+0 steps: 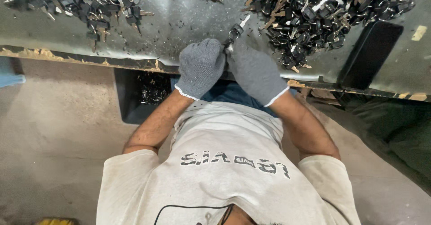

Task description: The person threads keys onto split rings at a workbench, working one key at a time, and drops completed keyed rings into a bin below the table. They continue this repetitive assembly throughout the episode, drawing keys and rings from large piles on the bench.

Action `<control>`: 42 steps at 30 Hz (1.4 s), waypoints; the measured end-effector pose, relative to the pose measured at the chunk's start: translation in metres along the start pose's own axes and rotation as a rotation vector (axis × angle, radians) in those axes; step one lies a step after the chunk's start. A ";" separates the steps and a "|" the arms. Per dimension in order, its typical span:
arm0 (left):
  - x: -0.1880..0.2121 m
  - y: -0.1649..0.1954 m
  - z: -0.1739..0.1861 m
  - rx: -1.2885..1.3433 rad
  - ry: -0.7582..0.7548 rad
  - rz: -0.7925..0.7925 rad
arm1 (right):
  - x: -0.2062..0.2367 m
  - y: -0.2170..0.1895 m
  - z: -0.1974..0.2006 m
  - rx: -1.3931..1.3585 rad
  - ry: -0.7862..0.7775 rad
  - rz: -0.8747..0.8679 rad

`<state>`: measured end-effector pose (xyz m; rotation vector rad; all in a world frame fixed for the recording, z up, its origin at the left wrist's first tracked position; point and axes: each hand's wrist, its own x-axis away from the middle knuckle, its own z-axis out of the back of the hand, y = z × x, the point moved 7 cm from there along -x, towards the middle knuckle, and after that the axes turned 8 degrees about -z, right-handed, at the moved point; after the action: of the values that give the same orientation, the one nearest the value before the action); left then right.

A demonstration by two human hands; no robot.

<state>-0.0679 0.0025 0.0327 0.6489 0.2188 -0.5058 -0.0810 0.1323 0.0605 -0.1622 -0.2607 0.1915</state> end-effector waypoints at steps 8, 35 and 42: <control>0.000 0.002 0.000 -0.026 -0.009 0.008 | 0.004 -0.001 -0.009 0.114 0.047 0.003; -0.030 -0.006 0.007 0.064 -0.098 -0.069 | 0.003 0.010 -0.010 -0.112 0.094 -0.113; -0.025 -0.010 0.001 0.030 -0.109 -0.125 | -0.006 0.015 -0.001 -0.268 -0.007 -0.039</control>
<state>-0.0941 0.0042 0.0373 0.6371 0.1492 -0.6635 -0.0890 0.1459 0.0554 -0.4215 -0.2962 0.1174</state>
